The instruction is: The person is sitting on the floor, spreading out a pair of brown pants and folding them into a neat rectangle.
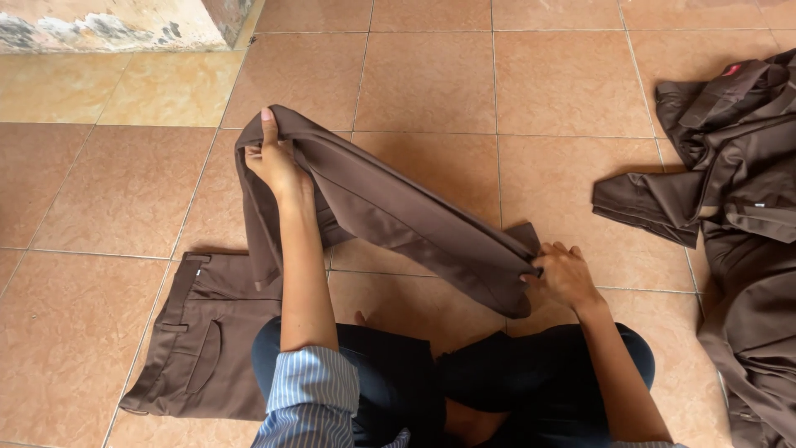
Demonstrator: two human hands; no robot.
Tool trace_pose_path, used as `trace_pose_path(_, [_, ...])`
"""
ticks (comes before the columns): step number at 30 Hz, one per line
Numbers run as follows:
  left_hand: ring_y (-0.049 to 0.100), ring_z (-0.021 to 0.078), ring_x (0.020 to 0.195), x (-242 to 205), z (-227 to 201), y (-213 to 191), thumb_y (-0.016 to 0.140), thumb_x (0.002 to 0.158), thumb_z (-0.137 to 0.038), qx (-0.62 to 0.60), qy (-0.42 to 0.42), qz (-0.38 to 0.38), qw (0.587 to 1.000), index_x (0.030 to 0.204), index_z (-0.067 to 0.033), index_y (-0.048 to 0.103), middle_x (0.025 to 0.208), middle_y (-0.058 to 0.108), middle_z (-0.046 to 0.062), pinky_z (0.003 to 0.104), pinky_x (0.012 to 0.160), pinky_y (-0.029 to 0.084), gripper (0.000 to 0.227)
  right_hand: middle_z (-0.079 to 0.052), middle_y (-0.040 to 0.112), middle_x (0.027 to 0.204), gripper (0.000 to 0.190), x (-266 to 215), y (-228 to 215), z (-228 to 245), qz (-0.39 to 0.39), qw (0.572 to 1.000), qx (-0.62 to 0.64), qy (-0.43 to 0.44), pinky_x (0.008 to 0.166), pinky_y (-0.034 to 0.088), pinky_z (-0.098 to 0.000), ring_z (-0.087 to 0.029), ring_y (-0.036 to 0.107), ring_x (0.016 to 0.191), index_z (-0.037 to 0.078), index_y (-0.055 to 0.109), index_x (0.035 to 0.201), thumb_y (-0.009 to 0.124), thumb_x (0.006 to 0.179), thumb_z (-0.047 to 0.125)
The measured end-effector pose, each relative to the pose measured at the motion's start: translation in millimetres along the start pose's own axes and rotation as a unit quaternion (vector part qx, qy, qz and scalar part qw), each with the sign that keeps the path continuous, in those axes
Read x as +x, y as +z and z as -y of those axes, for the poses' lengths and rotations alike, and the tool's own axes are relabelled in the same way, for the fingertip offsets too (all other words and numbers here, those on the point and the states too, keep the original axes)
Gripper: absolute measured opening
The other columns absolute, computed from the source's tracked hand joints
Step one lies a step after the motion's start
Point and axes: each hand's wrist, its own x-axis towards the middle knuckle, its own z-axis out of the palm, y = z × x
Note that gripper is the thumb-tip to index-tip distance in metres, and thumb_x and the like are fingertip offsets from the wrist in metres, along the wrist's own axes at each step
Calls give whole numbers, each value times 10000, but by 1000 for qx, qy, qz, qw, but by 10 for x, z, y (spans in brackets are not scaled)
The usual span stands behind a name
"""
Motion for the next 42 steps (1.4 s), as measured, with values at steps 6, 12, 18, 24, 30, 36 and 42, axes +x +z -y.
trace_pose_path(6, [755,242,775,81,236,-177,888,826,-116,5,-11,-15,1000,984,10,618,865,652,115,331,813,653,337,83,682,912,245,59,324,-319,52,995,-79,-3,948,427,-376,-180,603,1045,261,757,726,753,788,498])
trace_pose_path(12, [777,234,789,231,330,-204,870,855,-136,30,-11,12,999,983,-22,662,863,680,90,386,850,649,270,58,624,793,271,127,237,-752,-113,992,-52,34,896,458,-416,-225,627,951,260,595,633,777,726,437])
trace_pose_path(18, [670,136,779,62,95,-50,765,892,-193,81,-70,99,989,922,-48,577,880,645,62,281,848,578,239,-48,582,1130,328,336,-672,-1116,-332,937,-110,9,888,412,-360,-234,569,1063,160,594,836,839,623,116])
trace_pose_path(24, [712,174,830,-79,63,-192,702,942,-245,-33,-74,166,983,926,-75,512,902,682,92,283,855,589,255,-29,649,1268,366,247,-1388,-1095,-457,834,-309,8,1022,422,-319,-205,527,1097,194,773,1076,861,723,150])
trace_pose_path(30, [537,127,675,-270,900,-1357,764,881,-376,42,-133,73,988,979,-32,476,745,522,34,532,1161,419,459,-92,684,1039,122,118,-11,-1187,-374,905,-201,-27,863,479,-404,-289,594,908,78,724,964,703,955,198])
trace_pose_path(36, [240,446,1519,-1011,1336,-2130,792,987,-347,128,-241,-127,954,1617,-75,224,1611,295,253,650,1229,153,891,25,575,1145,114,191,1536,-1581,-43,964,-252,-75,813,504,-359,-213,599,1074,246,724,966,610,950,240])
trace_pose_path(42, [502,354,1380,-1091,2384,-3110,857,888,-212,332,-265,-101,900,1451,-39,514,1424,562,205,567,1179,373,682,-85,390,1633,582,128,1424,-1276,101,947,-300,49,850,504,-475,-223,558,1214,146,715,1173,267,1057,499])
